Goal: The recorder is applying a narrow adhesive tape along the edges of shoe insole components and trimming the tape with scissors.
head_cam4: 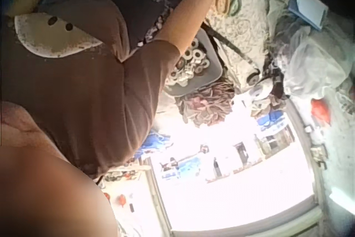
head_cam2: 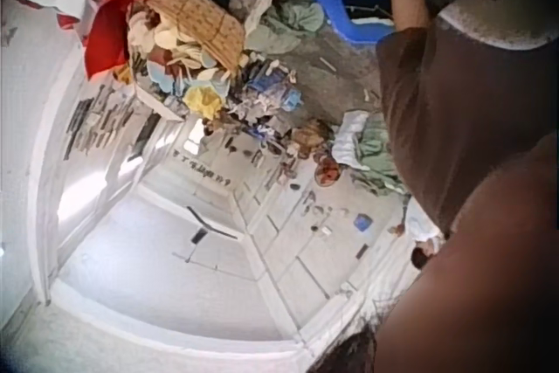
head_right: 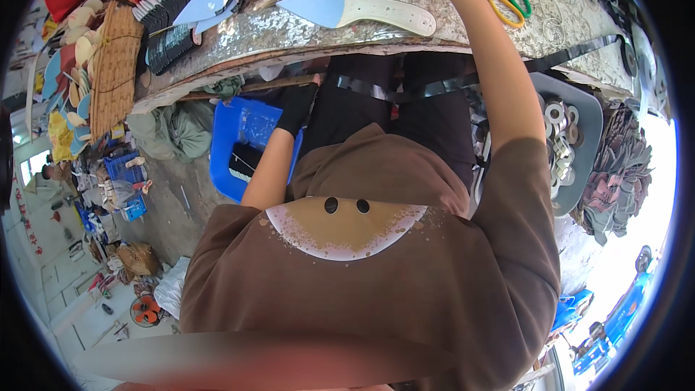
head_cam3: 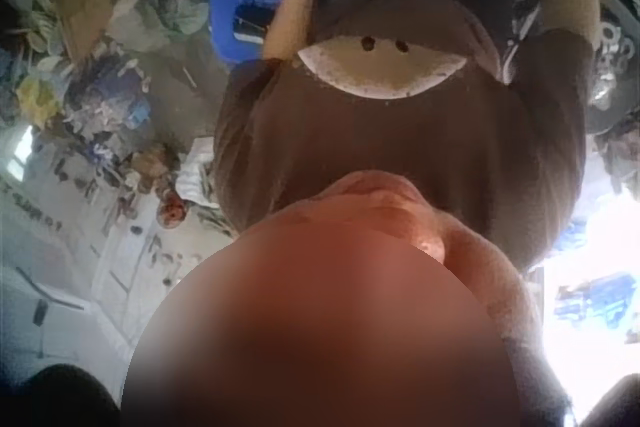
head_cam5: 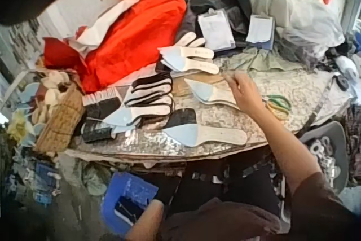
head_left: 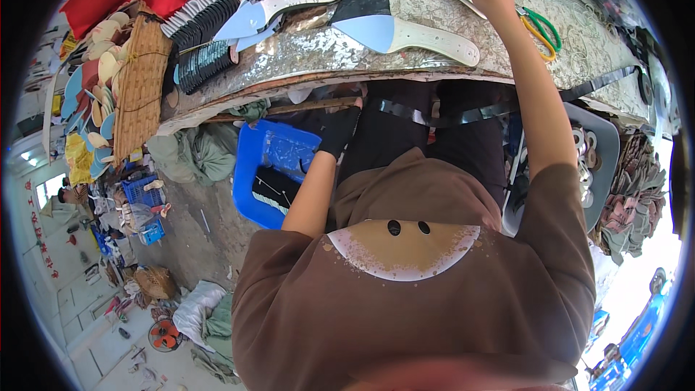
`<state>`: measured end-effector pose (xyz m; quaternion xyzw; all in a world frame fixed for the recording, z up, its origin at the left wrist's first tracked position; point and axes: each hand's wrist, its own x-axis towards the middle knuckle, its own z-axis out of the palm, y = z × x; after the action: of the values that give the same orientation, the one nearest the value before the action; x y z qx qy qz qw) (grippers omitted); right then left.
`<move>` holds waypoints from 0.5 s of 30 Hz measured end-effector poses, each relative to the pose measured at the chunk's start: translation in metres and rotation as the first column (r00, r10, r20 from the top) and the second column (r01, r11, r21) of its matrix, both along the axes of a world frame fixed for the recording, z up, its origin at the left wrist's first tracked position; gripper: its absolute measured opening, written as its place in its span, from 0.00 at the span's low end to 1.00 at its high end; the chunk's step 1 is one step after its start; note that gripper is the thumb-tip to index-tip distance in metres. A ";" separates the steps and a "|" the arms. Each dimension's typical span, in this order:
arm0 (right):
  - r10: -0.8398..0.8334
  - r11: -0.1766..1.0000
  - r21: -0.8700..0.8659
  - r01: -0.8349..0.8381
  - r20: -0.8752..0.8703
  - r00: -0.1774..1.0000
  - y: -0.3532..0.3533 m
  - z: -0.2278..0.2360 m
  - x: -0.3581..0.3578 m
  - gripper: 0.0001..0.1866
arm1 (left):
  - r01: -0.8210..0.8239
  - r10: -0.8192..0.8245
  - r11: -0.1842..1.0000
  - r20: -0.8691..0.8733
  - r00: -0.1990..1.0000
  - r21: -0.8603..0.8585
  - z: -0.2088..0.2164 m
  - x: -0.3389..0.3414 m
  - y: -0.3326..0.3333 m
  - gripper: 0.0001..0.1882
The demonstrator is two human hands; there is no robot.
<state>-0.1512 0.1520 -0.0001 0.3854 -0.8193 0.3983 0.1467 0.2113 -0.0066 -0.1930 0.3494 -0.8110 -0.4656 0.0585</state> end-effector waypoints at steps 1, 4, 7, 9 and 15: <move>0.065 0.997 -0.056 -0.059 0.124 0.990 0.017 0.008 0.020 0.11 | 0.005 -0.005 1.000 -0.001 1.000 0.011 -0.004 -0.003 0.000 0.25; 0.218 0.976 -0.034 -0.216 0.234 0.947 0.077 0.020 0.105 0.07 | -0.013 0.020 0.992 -0.055 0.998 0.124 -0.013 0.001 0.001 0.17; 0.186 0.982 -0.069 -0.173 0.447 0.875 0.143 0.004 0.157 0.07 | -0.123 0.244 0.887 -0.224 0.944 0.445 -0.012 0.006 0.005 0.11; 0.027 0.994 0.082 -0.076 0.483 0.875 0.186 -0.016 0.178 0.07 | -0.163 0.686 0.548 -0.329 0.648 0.821 0.003 0.006 0.017 0.06; -0.247 0.948 0.273 0.161 0.317 0.916 0.246 -0.063 0.204 0.06 | -0.231 0.449 0.865 -0.481 0.753 0.446 0.134 -0.008 0.072 0.05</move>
<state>0.0525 0.3980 -0.0635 0.2358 -0.9105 0.3397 -0.0071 0.2034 0.0652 -0.0595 0.3426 -0.5775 -0.6691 0.3185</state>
